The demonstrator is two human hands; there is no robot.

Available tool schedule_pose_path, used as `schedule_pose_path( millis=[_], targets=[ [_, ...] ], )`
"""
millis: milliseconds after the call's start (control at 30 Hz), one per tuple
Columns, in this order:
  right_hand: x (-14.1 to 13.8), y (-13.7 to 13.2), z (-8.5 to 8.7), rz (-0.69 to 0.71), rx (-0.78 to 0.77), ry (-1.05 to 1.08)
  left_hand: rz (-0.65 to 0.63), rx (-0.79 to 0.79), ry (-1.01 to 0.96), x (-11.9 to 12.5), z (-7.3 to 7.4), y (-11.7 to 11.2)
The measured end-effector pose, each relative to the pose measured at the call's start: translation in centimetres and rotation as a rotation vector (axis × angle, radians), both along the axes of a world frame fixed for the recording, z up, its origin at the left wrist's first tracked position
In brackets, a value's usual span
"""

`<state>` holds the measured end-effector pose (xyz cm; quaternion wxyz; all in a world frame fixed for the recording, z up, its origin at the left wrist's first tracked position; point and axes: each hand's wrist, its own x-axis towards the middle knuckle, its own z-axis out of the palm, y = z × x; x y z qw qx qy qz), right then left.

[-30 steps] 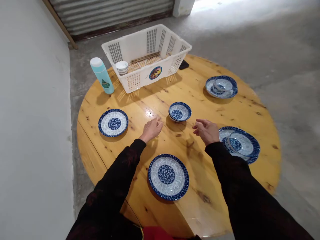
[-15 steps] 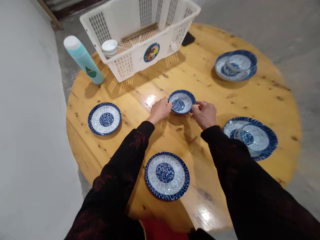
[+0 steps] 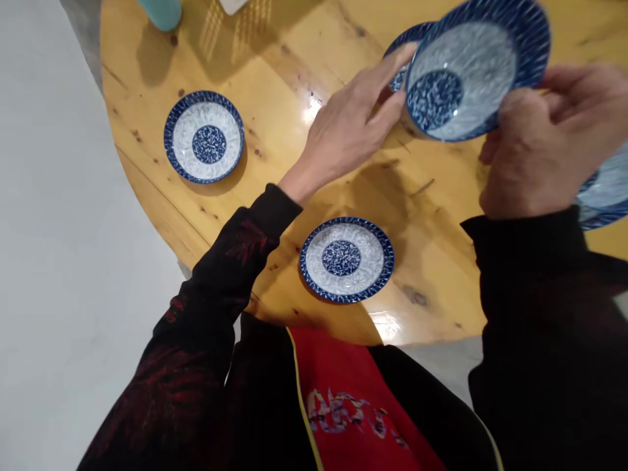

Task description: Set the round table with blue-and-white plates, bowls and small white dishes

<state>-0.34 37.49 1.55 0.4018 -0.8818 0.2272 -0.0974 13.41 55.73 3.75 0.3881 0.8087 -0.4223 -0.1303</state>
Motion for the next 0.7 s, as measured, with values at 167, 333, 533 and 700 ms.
schedule_pose_path(
  millis=[167, 333, 533, 700],
  targets=[
    [-5.1, 6.3, 1.7, -0.334, 0.049, -0.323, -0.014, -0.007, 0.250, -6.5, -0.9, 6.0],
    [-11.6, 10.5, -0.4, -0.341, 0.049, -0.131, -0.055, 0.004, 0.316, -12.0, -1.9, 10.9],
    [-16.7, 13.3, -3.7, -0.323, -0.072, 0.081, -0.074, 0.096, 0.391, -14.9, -3.7, 14.0],
    [-18.3, 14.6, -5.4, -0.301, -0.082, 0.147, -0.113, 0.177, 0.426, -15.4, -4.7, 14.9]
  ],
)
